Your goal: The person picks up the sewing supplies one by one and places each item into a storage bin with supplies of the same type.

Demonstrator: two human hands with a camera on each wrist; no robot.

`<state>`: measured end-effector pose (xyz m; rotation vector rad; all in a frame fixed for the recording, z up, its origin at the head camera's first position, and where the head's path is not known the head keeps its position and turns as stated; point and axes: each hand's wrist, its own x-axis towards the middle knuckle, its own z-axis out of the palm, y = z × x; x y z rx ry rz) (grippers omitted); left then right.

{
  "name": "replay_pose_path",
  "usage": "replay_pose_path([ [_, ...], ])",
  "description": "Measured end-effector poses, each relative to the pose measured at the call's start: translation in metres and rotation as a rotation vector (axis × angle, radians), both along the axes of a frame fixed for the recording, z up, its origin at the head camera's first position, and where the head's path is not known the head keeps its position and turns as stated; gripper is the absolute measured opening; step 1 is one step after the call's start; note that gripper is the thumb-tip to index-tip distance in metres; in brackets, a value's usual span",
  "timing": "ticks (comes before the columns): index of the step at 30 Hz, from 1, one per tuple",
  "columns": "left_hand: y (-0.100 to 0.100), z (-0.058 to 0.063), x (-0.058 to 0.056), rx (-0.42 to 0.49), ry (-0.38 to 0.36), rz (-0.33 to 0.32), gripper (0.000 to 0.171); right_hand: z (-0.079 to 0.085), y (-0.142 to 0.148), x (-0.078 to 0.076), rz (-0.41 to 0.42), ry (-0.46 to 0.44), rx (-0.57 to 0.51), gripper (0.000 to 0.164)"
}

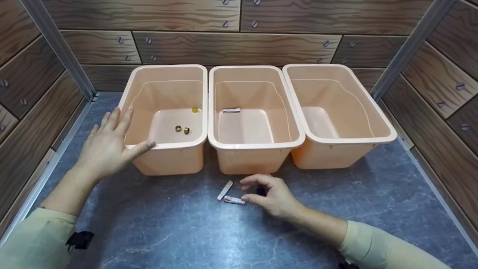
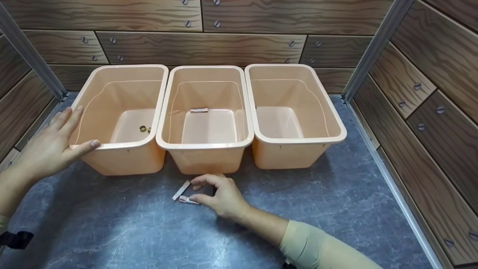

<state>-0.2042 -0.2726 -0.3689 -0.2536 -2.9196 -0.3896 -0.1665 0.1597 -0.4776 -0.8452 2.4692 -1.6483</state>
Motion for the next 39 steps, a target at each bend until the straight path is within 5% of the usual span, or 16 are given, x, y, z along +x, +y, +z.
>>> replay_pose_path([
  [39,0.0,0.003,0.001,-0.018,0.02,-0.001,0.112,-0.019,-0.005,0.002,-0.072,0.164,0.272,0.036],
])
